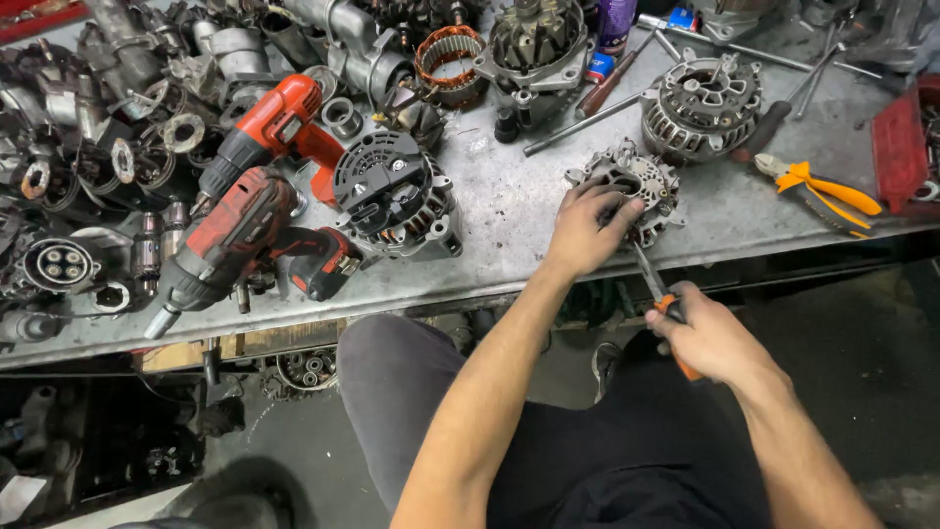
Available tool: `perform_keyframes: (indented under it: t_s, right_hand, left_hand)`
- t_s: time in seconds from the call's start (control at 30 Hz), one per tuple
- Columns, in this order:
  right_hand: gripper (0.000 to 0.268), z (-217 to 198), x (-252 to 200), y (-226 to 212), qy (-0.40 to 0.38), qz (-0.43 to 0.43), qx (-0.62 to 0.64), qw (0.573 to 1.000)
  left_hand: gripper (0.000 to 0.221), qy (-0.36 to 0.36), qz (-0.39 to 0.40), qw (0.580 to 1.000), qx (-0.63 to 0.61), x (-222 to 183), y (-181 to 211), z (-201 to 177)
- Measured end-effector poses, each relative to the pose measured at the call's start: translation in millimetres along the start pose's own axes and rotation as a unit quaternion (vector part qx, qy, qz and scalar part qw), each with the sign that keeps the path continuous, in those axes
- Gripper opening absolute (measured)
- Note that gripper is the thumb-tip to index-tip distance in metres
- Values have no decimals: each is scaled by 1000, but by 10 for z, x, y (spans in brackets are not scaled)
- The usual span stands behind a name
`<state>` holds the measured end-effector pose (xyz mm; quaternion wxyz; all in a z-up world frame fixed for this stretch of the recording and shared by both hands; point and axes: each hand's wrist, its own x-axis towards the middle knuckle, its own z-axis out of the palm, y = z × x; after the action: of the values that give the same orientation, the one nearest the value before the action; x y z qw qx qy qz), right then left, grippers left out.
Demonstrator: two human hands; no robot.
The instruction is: Disassembling an automotive alternator to remove the stator and inspect internal components.
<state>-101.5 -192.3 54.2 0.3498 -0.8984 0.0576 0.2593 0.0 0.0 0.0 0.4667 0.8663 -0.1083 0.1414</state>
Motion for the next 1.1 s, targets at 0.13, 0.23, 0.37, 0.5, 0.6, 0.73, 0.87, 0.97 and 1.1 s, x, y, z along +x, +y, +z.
perform_keyframes:
  t_s: [0.13, 0.23, 0.37, 0.5, 0.6, 0.73, 0.87, 0.97, 1.1]
  right_hand:
    - [46, 39, -17, -1, 11, -3, -46, 999]
    - [48, 54, 121, 174, 82, -87, -203, 972]
    - [42, -2, -53, -256, 50, -35, -130, 990]
    - [36, 282, 72, -123, -22, 8, 130, 991]
    - [36, 463, 163, -47, -32, -35, 227, 973]
    - [36, 378, 101, -135, -17, -44, 175, 983]
    - [44, 224, -3, -335, -12, -15, 56, 998]
    - [50, 197, 10, -372, -10, -16, 28, 999]
    - [49, 172, -18, -443, -14, -11, 25, 1000]
  left_hand:
    - [44, 37, 6, 999, 12, -91, -87, 120]
    - [44, 15, 11, 1000, -13, -86, 1, 84]
    - [43, 28, 7, 1000, 0, -94, -57, 173]
    - [42, 48, 12, 999, -8, -86, -111, 232]
    - [40, 38, -16, 999, -16, -64, -55, 192]
    - [39, 48, 0, 999, 17, -81, -39, 191]
    - [33, 56, 7, 998, 5, -99, 82, 125]
    - [33, 42, 8, 999, 19, -62, 207, 20]
    - [33, 1, -45, 999, -17, 43, 187, -29]
